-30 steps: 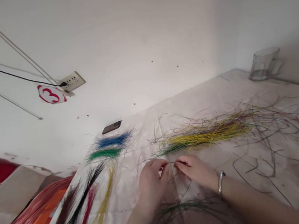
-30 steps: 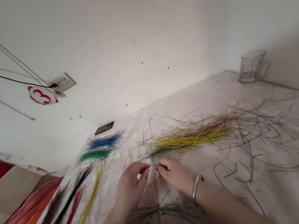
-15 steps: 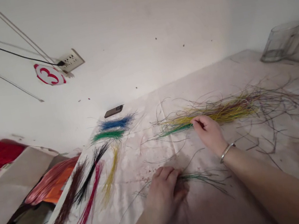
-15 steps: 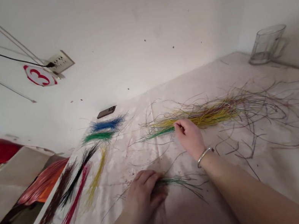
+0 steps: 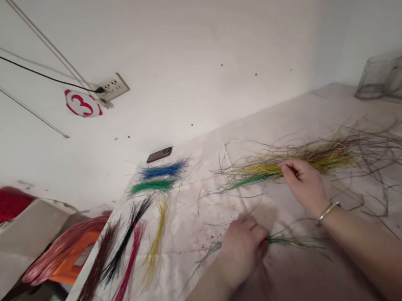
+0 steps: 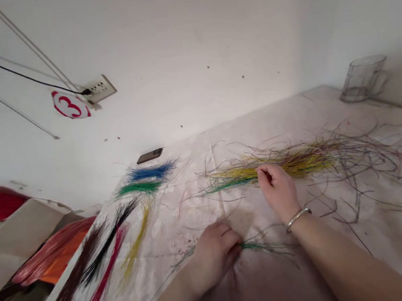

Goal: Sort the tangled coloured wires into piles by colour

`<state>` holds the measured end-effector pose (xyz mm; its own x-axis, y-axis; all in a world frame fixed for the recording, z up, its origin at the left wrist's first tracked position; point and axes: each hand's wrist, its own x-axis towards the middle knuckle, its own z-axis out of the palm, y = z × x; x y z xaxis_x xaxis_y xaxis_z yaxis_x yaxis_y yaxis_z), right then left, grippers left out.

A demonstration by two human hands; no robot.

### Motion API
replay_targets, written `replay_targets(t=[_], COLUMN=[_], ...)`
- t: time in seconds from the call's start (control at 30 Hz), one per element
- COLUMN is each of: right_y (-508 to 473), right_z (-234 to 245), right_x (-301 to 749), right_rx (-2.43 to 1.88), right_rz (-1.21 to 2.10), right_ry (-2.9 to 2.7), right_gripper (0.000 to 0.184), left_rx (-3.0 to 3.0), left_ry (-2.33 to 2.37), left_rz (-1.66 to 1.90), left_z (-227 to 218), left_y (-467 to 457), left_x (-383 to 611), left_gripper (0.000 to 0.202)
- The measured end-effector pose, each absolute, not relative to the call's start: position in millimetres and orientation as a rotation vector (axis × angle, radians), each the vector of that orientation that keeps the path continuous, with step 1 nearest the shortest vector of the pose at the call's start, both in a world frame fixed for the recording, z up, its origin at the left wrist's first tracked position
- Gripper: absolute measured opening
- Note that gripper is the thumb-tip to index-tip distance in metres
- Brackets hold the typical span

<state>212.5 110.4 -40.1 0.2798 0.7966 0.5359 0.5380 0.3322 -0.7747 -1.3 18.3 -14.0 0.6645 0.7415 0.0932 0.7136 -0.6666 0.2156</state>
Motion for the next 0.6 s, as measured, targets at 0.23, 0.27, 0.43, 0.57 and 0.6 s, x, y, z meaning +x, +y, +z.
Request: replay_targets(t=[0.23, 0.27, 0.43, 0.57, 0.6], right_y=[101.4, 98.9, 93.5, 108.2, 113.3], right_z=[-28.4, -25.8, -32.0, -57.4, -62.4], right_x=[205.2, 201.0, 182.2, 182.4, 183.6], right_rx=[-1.213, -1.166, -1.099, -1.247, -1.312], right_rz=[0.110, 0.086, 0.082, 0.015, -0.006], right_ry=[-1.693, -1.778, -2.161, -2.173, -2.160], right_gripper=[0.017, 0.018, 0.021, 0.035, 0.038], left_rx=[2.449, 2.434, 2.465, 2.532, 2.545], left_ry=[1.082, 1.071, 1.019, 0.986, 0.990], left_rz=[0.462, 0.476, 0.498, 0.493, 0.492], left_z=[-8.2, -6.5, -8.0, -15.6, -16.3], left_y=[17.8, 17.4, 15.5, 16.8, 17.2], left_x=[-13.3, -14.7, -16.2, -16.0, -15.5], left_gripper=[0.019, 0.019, 0.024, 0.026, 0.025])
